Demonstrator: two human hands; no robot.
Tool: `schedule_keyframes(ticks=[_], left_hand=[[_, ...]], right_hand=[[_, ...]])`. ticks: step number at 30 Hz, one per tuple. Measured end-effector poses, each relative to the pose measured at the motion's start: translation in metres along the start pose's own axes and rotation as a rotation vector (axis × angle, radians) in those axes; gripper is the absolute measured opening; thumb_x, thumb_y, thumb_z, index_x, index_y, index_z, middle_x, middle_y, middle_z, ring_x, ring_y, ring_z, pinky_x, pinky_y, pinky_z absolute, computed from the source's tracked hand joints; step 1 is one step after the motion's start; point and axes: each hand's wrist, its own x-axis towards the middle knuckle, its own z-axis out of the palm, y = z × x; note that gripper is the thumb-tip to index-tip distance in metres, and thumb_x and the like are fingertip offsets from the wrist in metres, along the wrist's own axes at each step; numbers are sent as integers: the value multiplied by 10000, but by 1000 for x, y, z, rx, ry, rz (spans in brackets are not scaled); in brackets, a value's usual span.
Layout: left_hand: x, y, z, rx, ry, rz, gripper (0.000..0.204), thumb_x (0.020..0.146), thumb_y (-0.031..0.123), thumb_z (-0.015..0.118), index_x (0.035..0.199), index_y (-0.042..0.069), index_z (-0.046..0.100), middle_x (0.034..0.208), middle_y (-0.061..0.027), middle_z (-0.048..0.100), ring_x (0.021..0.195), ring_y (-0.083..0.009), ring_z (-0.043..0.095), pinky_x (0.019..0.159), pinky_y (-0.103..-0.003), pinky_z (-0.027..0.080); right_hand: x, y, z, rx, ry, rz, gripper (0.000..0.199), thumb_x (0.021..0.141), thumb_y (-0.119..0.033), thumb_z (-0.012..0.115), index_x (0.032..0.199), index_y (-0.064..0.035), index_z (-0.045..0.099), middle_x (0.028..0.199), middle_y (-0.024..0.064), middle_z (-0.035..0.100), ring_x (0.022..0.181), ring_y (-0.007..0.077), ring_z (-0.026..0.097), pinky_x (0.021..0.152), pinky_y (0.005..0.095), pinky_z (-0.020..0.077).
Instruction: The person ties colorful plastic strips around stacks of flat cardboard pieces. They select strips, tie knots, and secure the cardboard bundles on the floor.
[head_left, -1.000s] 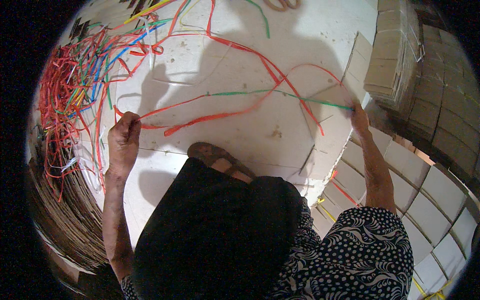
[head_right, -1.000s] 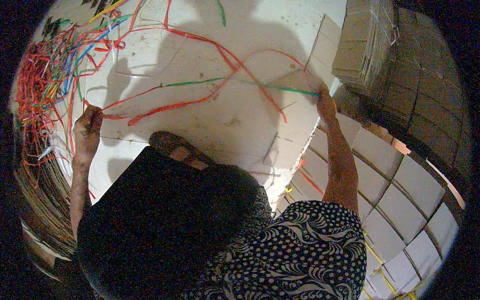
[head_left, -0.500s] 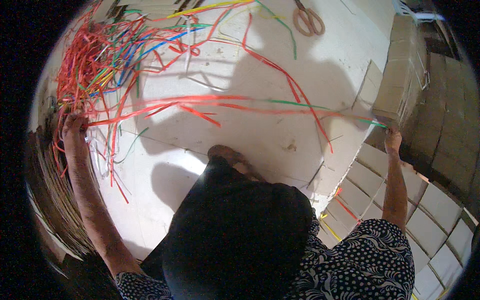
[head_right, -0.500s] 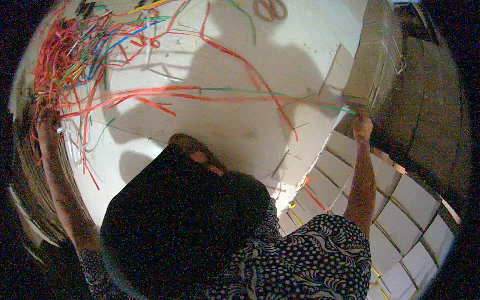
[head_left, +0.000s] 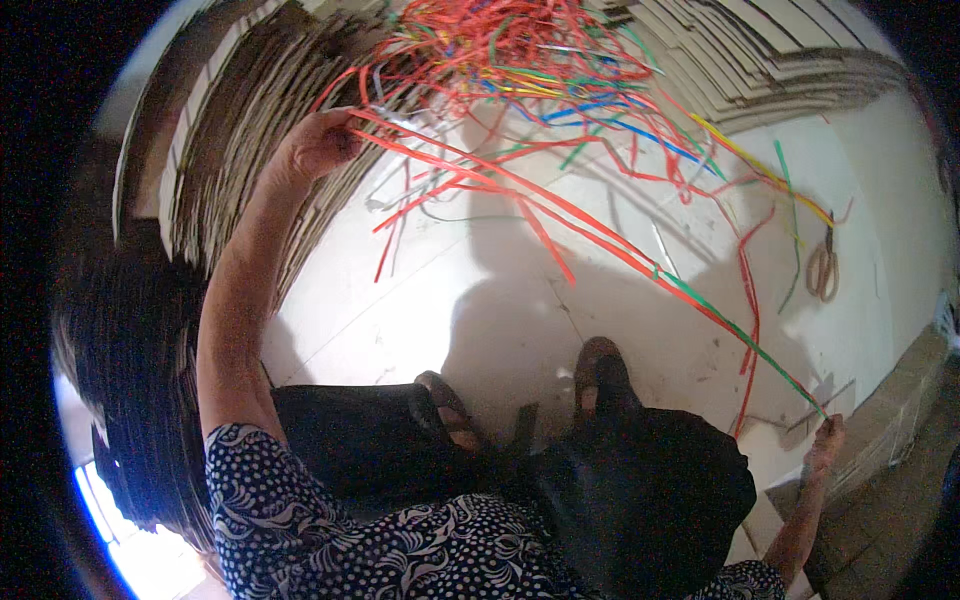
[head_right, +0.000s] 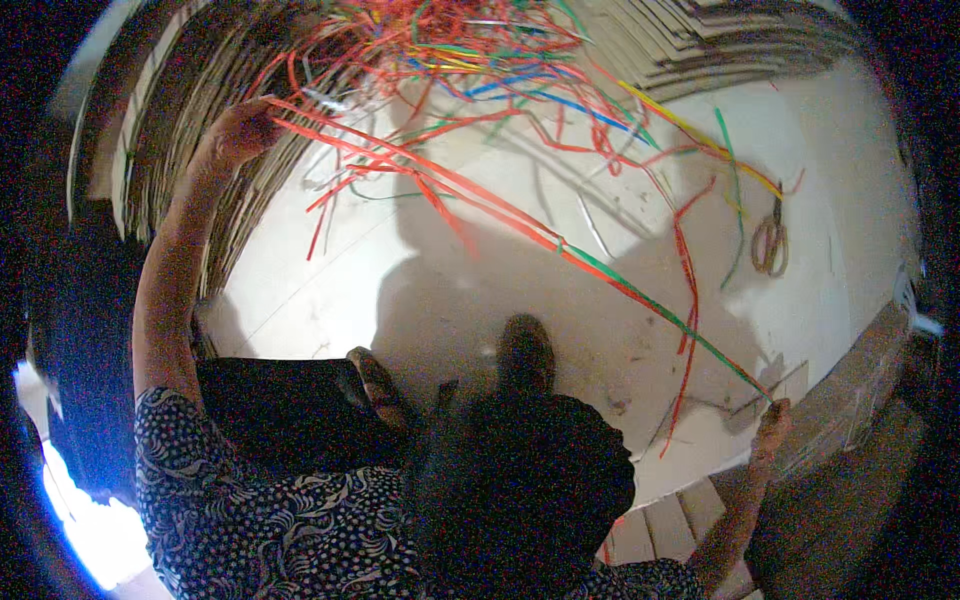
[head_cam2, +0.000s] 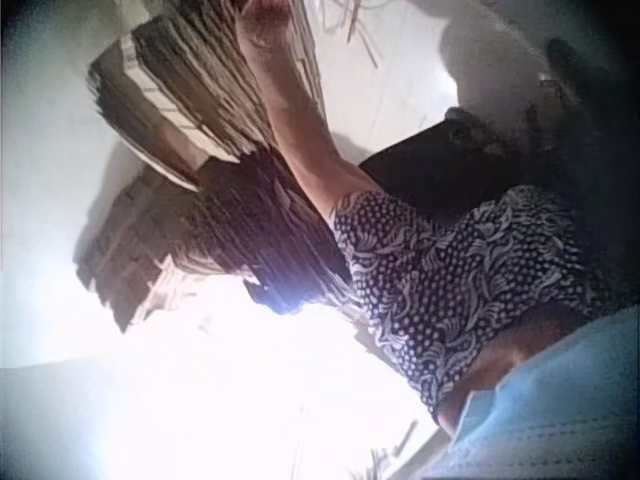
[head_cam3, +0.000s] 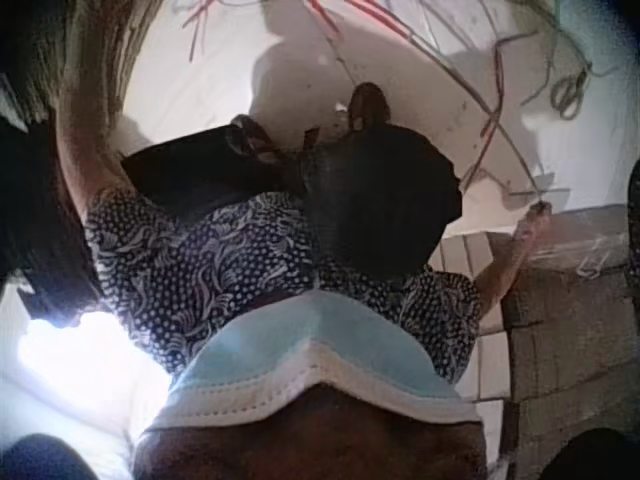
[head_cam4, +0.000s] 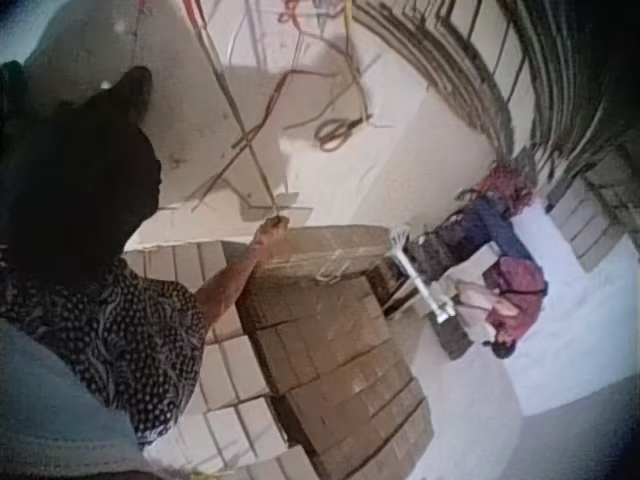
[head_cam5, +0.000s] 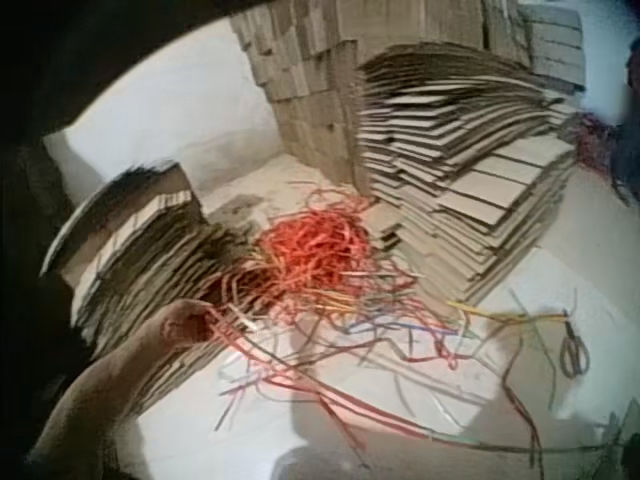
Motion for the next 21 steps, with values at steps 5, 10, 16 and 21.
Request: schedule_keyframes(ticks=[5, 10, 16, 21], left_hand=[[-5, -18, -18, -95, 193, -9, 109, 871, 119, 530, 848, 28, 586, 694, -51, 590, 616, -168, 572, 579, -322, 503], [-56, 8, -16, -40, 361, -50, 126, 893, 115, 478, 881, 11, 549, 695, -50, 566, 588, -158, 560, 547, -290, 502], [-56, -15, -24, -129, 180, 33, 160, 923, 121, 424, 948, -15, 505, 713, -48, 552, 585, -150, 564, 509, -248, 533], [-81, -21, 14, -293, 203, 79, 164, 939, 106, 406, 961, -20, 507, 796, -96, 593, 695, -178, 619, 614, -307, 579]], right_hand=[[38, -9, -61, -122, 189, -399, 264, 900, -251, 526, 675, -117, 491, 483, -37, 346, 378, 52, 257, 363, 221, 201], [33, -22, 40, 133, 66, -163, 210, 892, -129, 493, 683, -111, 483, 565, -24, 377, 487, 58, 307, 430, 216, 252], [26, -47, 53, -1143, -95, -189, 143, 814, -207, 585, 840, -67, 572, 839, 84, 599, 762, 240, 561, 679, 356, 449], [-37, -126, 245, -1318, -268, -767, 336, 823, -187, 568, 1121, -29, 566, 1068, 173, 593, 1062, 343, 523, 938, 411, 394]])
